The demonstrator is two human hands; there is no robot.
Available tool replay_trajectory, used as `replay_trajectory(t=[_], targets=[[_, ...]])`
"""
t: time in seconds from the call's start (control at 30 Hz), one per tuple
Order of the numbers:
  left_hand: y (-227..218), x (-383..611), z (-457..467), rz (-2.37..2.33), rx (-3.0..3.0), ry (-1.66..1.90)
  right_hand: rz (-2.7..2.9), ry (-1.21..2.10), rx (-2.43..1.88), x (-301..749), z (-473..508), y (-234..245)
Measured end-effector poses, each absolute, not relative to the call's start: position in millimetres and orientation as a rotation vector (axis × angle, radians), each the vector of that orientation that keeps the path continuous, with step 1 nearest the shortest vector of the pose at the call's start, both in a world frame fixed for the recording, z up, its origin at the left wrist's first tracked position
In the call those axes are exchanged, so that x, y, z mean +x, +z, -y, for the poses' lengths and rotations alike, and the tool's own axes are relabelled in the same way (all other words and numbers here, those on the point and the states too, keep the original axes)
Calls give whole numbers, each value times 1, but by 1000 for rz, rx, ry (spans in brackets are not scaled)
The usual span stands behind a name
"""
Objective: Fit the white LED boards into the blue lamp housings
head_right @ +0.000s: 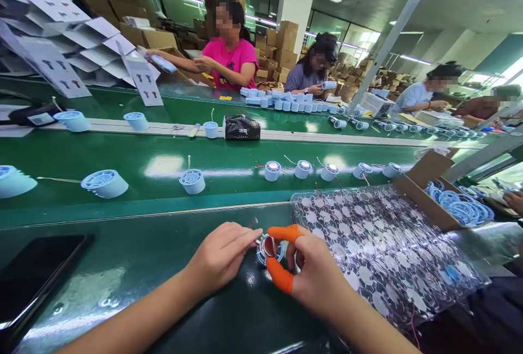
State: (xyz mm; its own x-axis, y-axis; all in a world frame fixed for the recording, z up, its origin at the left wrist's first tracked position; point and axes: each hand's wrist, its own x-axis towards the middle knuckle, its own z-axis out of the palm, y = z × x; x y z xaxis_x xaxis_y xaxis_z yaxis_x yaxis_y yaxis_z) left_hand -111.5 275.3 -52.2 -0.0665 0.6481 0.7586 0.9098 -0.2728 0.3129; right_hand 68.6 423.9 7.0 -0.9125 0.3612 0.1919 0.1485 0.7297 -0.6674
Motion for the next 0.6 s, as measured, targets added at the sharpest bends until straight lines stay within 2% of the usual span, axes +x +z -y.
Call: replay_trajectory(t=[0.17, 0.37, 0.6], targets=[[-56, -113, -282, 2045, -1802, -1570, 2663, 776, -519, 76, -417, 4], [-59, -97, -291, 2527, -1837, -1359, 2725, 549, -637, 73, -417, -11], [-64, -94, -297, 2525, -2003, -1355, 2660, 647, -642, 68, -412, -18]])
